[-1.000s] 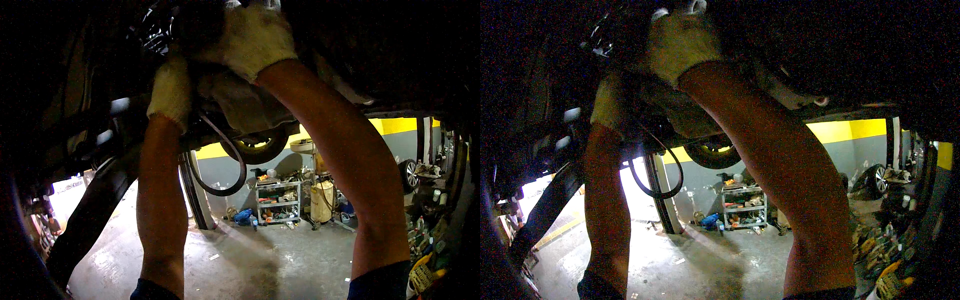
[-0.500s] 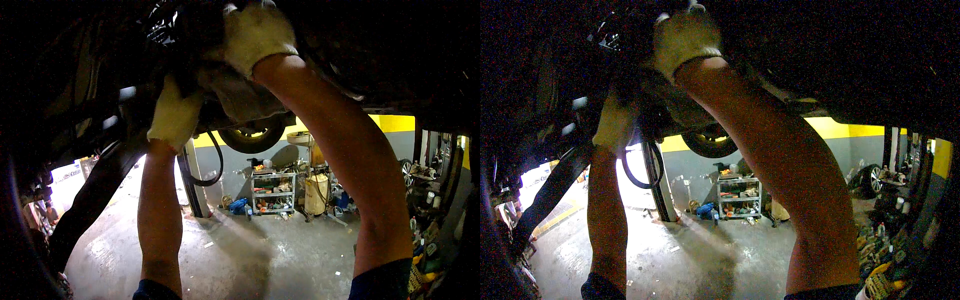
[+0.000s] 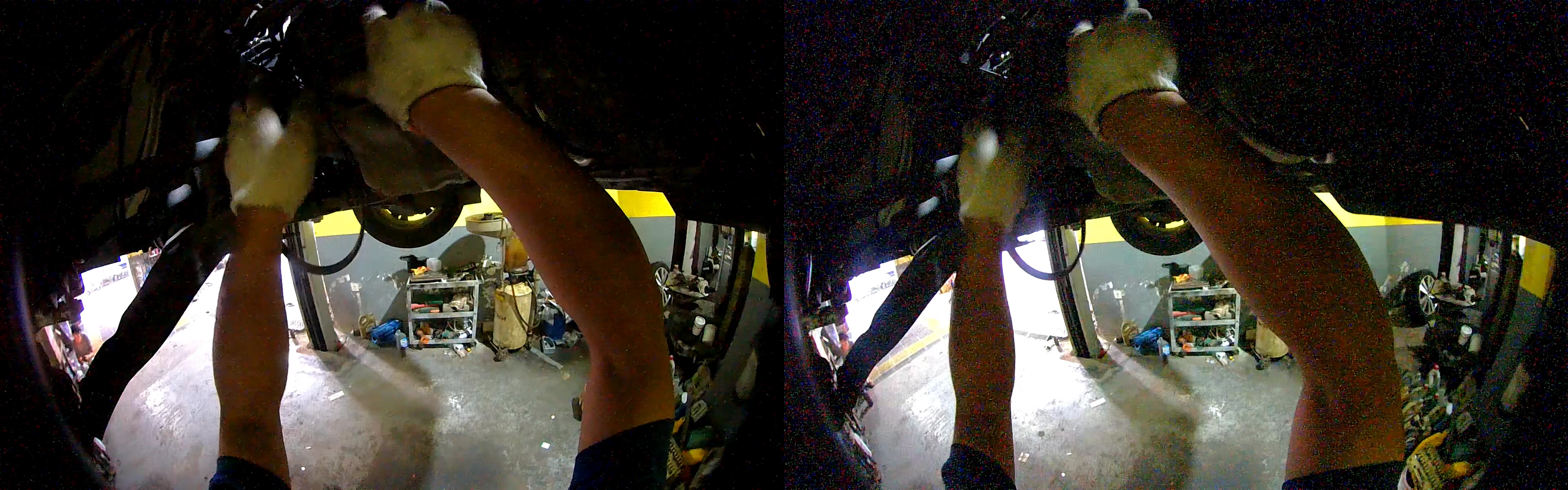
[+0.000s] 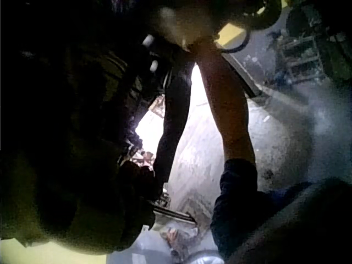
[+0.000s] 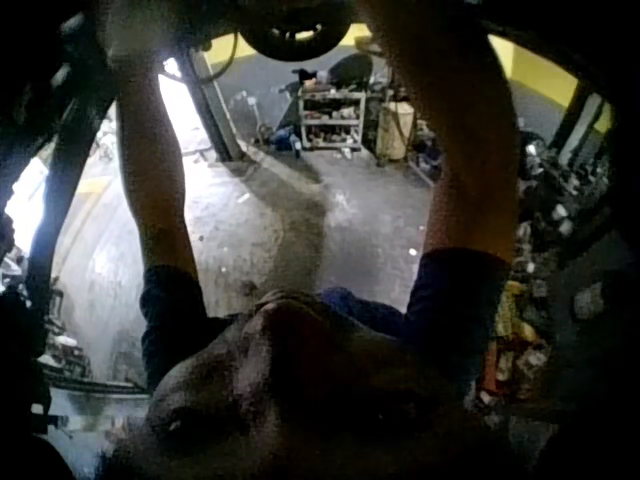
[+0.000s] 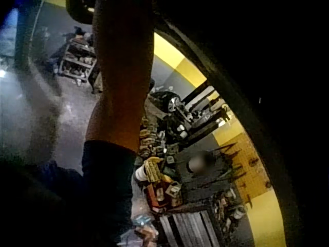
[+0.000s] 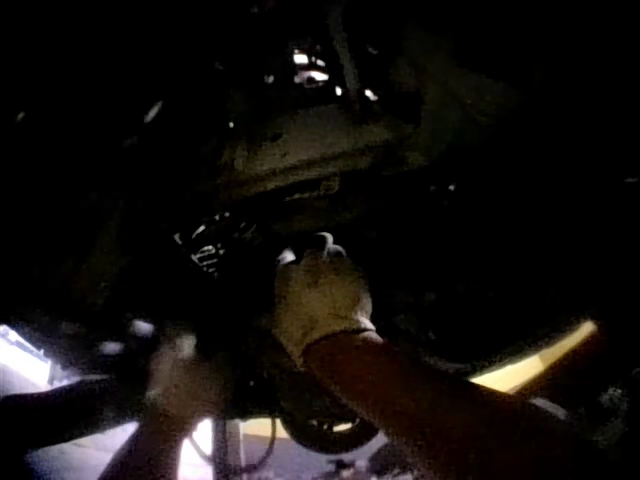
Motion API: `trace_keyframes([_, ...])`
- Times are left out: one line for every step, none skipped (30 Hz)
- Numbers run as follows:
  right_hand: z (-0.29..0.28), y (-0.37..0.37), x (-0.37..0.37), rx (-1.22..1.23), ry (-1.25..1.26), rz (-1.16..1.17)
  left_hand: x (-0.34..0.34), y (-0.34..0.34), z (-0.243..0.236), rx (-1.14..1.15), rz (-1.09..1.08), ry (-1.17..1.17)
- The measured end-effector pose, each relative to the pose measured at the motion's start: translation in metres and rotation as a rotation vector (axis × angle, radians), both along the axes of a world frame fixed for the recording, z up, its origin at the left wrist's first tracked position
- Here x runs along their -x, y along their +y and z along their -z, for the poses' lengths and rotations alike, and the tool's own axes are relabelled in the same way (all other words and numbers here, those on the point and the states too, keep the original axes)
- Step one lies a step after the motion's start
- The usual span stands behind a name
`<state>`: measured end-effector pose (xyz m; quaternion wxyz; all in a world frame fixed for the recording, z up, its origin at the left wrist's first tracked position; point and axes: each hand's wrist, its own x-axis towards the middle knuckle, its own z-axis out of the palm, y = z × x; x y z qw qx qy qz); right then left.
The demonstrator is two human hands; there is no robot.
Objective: The person removes a black rubber belt from pulleys on a vehicle engine and installs a different belt by hand, then uses a long wrench to tighten components under the engine.
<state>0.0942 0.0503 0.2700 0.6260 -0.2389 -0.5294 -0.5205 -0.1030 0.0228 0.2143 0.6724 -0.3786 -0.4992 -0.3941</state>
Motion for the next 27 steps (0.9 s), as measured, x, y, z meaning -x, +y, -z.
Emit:
trace_keyframes([-0.006, 0.002, 0.003, 0.034, 0.005, 0.007, 0.010, 0.005, -0.012, -0.057, -0.232, 0.165])
trace_keyframes([-0.008, 0.010, 0.005, 0.077, 0.008, 0.016, -0.020, 0.000, -0.027, -0.100, 0.531, -0.196])
trace_keyframes([-0.005, 0.013, 0.003, 0.047, 0.001, 0.014, -0.022, 0.002, -0.041, -0.065, 0.367, -0.158])
trace_keyframes([-0.002, 0.017, -0.002, 0.018, -0.003, 0.026, -0.020, 0.016, -0.060, -0.033, 0.269, -0.096])
trace_keyframes([-0.001, 0.018, -0.004, -0.016, -0.010, 0.020, -0.014, 0.023, -0.079, -0.015, 0.152, -0.030])
trace_keyframes([-0.004, 0.007, -0.001, -0.035, -0.027, -0.054, 0.010, 0.009, -0.106, -0.021, 0.038, 0.057])
trace_keyframes([-0.007, -0.002, 0.002, -0.053, -0.046, -0.126, 0.028, -0.007, -0.127, -0.015, 0.022, 0.085])
trace_keyframes([-0.006, 0.024, -0.004, -0.024, -0.068, -0.058, 0.039, 0.048, -0.144, 0.027, 0.153, 0.110])
trace_keyframes([-0.007, 0.026, -0.007, 0.002, -0.074, -0.037, 0.045, 0.062, -0.160, 0.064, 0.295, 0.083])
trace_keyframes([-0.009, 0.004, -0.004, -0.003, -0.077, -0.110, 0.059, 0.027, -0.167, 0.059, 0.322, 0.072])
trace_keyframes([-0.010, -0.001, 0.001, 0.012, -0.087, -0.143, 0.073, 0.018, -0.170, 0.065, 0.393, 0.055])
trace_keyframes([-0.012, 0.002, 0.003, 0.022, -0.079, -0.153, 0.062, 0.014, -0.157, 0.058, 0.481, 0.053])
trace_keyframes([-0.015, 0.005, 0.007, 0.030, -0.072, -0.172, 0.050, 0.004, -0.143, 0.115, 0.756, -0.078])
trace_keyframes([-0.012, 0.039, 0.000, 0.078, -0.063, -0.047, 0.011, 0.046, -0.114, 0.168, 1.175, -0.232])
trace_keyframes([-0.012, 0.031, -0.012, 0.145, -0.090, -0.019, 0.013, 0.051, -0.116, 0.092, 1.016, -0.044])
trace_keyframes([-0.014, 0.019, -0.014, 0.209, -0.128, -0.021, 0.037, 0.054, -0.119, 0.010, 0.820, 0.130])
trace_keyframes([-0.015, 0.007, -0.015, 0.270, -0.171, -0.024, 0.053, 0.048, -0.121, -0.071, 0.617, 0.297])
trace_keyframes([-0.013, 0.007, -0.015, 0.203, -0.165, -0.022, 0.036, 0.038, -0.112, 0.044, 0.918, 0.160])
trace_keyframes([-0.009, 0.008, -0.015, 0.138, -0.159, -0.017, 0.017, 0.030, -0.104, 0.163, 1.217, 0.013])
trace_keyframes([-0.009, 0.009, -0.014, 0.076, -0.145, -0.012, 0.009, 0.022, -0.100, 0.238, 1.376, -0.081])
trace_keyframes([-0.009, 0.010, -0.012, 0.012, -0.127, -0.003, 0.001, 0.014, -0.097, 0.291, 1.536, -0.186])
trace_keyframes([-0.012, 0.019, -0.009, -0.042, -0.101, 0.025, 0.000, 0.014, -0.098, 0.301, 1.580, -0.230])
trace_keyframes([-0.010, 0.014, -0.009, -0.097, -0.074, 0.060, -0.001, 0.015, -0.102, 0.313, 1.631, -0.272])
trace_keyframes([-0.009, 0.008, -0.013, -0.034, -0.109, 0.017, -0.002, 0.016, -0.105, 0.324, 1.682, -0.315])
trace_keyframes([-0.008, 0.001, -0.020, 0.029, -0.143, -0.025, -0.003, 0.018, -0.108, 0.336, 1.734, -0.358])
trace_keyframes([-0.005, -0.005, -0.025, 0.093, -0.175, -0.070, -0.010, 0.017, -0.107, 0.351, 1.782, -0.402])
trace_keyframes([-0.003, -0.002, -0.025, 0.066, -0.170, -0.083, -0.016, 0.016, -0.102, 0.343, 1.780, -0.400])
